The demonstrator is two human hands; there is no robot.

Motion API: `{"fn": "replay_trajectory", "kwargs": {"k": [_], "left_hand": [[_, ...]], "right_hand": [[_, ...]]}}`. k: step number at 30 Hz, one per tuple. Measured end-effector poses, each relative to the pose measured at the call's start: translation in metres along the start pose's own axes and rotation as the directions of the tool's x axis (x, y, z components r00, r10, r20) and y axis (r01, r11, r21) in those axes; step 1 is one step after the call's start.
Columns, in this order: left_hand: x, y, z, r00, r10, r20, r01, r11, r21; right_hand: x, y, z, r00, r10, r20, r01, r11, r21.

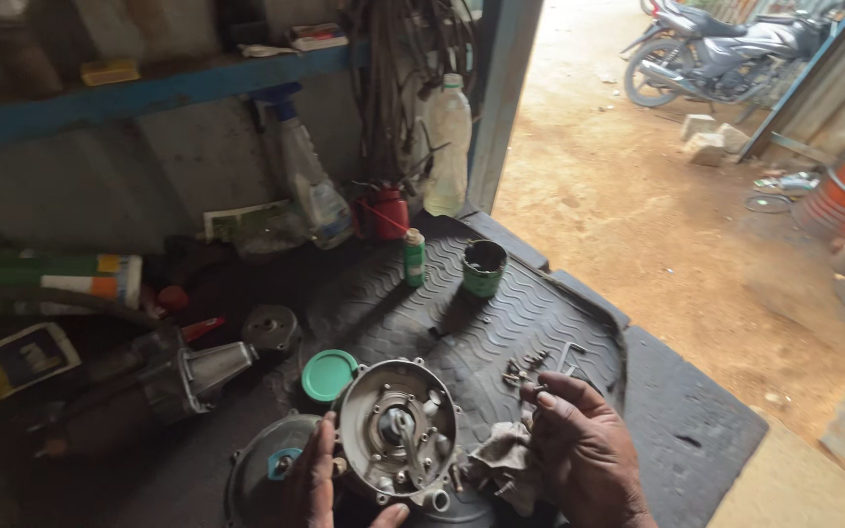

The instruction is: The person disassembles and repairs a small electric motor or mechanical component by removing a metal ring, placing small internal parts and springs into the housing, and fitting the components back together by hand.

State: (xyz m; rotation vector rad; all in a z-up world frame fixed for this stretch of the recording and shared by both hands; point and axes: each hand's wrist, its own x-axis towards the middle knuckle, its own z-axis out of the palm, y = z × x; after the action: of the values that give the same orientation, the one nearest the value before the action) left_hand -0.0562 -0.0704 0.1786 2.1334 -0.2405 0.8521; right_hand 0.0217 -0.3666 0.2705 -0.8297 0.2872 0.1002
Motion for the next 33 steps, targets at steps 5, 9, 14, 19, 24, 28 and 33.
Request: {"fn": "replay_trajectory", "kwargs": {"k": [5, 9, 14, 19, 24, 28, 33], "left_hand": [[0.012, 0.008, -0.005, 0.99, 0.139, -0.026, -0.141, 0.984, -0.11], [0.01, 0.017, -0.004, 0.998, 0.061, -0.016, -0.063, 0.983, -0.175], [0.007, 0.027, -0.001, 1.0, -0.021, -0.018, 0.019, 0.994, -0.108], [0.02, 0.027, -0.015, 0.992, 0.119, -0.048, -0.127, 0.969, -0.212], [0.014, 0.053, -0.023, 0.995, -0.095, -0.013, 0.093, 0.991, -0.095], [0.019, 0.064, -0.029, 0.994, -0.11, 0.003, 0.11, 0.99, -0.087], [0.021, 0.063, -0.031, 0.999, 0.042, -0.027, -0.042, 0.999, 0.017]], "right_hand": [[-0.008, 0.007, -0.019, 0.999, 0.039, -0.03, -0.038, 0.998, 0.045], [-0.013, 0.013, -0.024, 0.996, 0.055, -0.064, -0.05, 0.996, 0.077], [-0.023, 0.014, -0.025, 0.995, -0.094, -0.037, 0.092, 0.995, -0.044], [-0.039, 0.01, -0.009, 0.708, -0.585, 0.396, 0.587, 0.176, -0.79], [-0.053, 0.018, 0.003, 0.819, -0.501, 0.28, 0.335, 0.021, -0.942], [-0.048, 0.022, -0.01, 0.78, -0.567, 0.263, 0.436, 0.193, -0.879], [-0.035, 0.025, -0.023, 0.877, -0.464, 0.126, 0.358, 0.456, -0.815]]}}
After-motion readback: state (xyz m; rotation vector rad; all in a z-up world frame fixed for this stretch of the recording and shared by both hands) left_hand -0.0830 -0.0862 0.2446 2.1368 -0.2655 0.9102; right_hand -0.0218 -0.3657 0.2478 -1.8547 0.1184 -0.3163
